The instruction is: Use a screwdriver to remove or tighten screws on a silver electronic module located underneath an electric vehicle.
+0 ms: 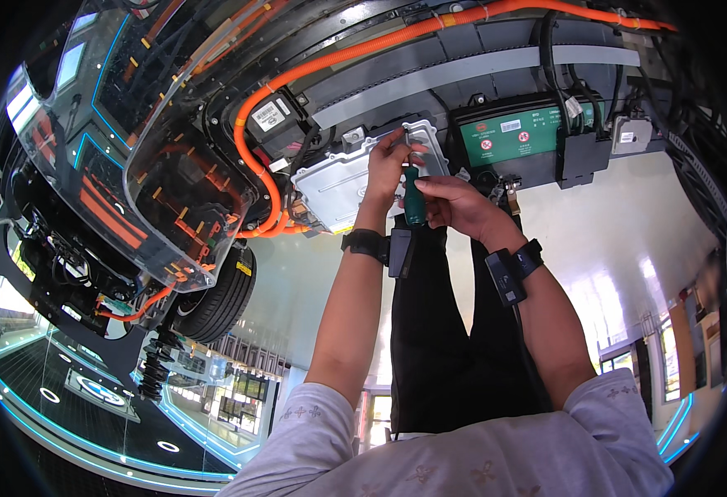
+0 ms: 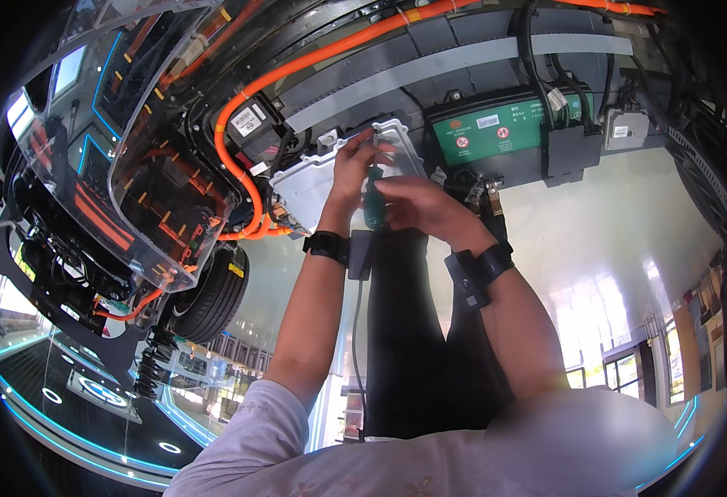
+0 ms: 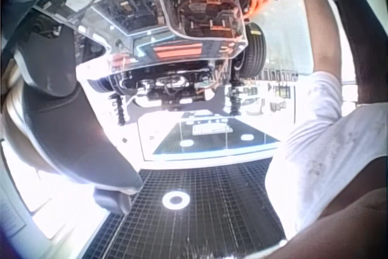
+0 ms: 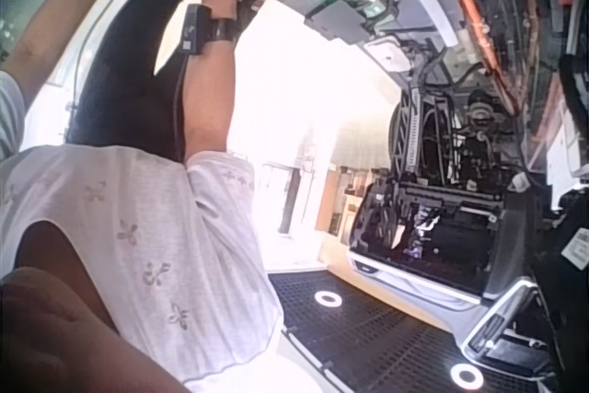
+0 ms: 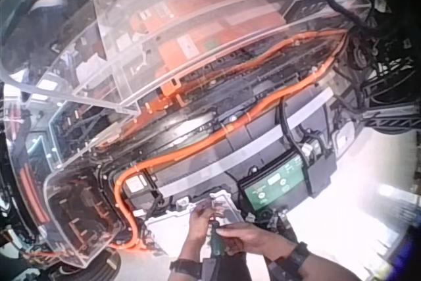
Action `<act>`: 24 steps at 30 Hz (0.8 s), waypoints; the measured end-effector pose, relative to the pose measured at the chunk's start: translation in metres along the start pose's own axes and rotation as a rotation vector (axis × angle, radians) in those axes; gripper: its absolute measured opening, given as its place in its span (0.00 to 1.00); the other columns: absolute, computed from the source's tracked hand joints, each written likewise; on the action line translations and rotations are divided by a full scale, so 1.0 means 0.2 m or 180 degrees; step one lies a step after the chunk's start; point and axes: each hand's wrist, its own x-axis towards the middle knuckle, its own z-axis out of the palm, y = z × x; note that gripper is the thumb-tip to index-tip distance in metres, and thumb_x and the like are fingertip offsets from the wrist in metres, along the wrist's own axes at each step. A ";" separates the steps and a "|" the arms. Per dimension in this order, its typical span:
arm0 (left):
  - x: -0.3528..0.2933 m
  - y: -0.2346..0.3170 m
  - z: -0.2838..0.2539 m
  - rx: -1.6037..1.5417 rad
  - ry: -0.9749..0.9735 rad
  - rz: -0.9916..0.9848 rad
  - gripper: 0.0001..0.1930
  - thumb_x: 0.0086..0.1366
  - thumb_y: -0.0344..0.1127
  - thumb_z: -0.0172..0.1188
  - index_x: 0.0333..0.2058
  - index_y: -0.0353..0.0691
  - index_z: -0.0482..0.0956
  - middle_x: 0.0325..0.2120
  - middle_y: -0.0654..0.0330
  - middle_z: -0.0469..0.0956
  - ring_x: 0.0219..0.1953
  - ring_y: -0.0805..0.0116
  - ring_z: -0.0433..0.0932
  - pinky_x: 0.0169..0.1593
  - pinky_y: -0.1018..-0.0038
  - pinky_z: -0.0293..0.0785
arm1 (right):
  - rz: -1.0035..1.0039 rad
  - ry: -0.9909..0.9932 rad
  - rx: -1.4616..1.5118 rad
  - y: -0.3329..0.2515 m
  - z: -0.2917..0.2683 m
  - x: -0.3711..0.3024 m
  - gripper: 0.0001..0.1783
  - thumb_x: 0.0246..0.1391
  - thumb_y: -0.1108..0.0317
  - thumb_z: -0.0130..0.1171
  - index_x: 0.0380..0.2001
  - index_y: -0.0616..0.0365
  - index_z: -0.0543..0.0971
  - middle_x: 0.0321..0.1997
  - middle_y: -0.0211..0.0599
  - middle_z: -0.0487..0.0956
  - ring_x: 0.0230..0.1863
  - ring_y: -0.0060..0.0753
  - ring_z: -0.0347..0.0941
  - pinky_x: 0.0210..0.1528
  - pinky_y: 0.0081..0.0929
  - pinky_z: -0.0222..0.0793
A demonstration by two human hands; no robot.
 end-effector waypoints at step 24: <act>0.02 -0.01 0.02 -0.0141 0.0028 0.0036 0.31 0.57 0.27 0.53 0.61 0.31 0.58 0.36 0.54 0.81 0.31 0.68 0.79 0.34 0.75 0.75 | -0.0179 0.0051 0.0569 -0.06 0.04 -0.03 0.21 0.63 0.52 0.49 0.50 0.56 0.73 0.47 0.39 0.78 0.46 0.26 0.76 0.38 0.27 0.70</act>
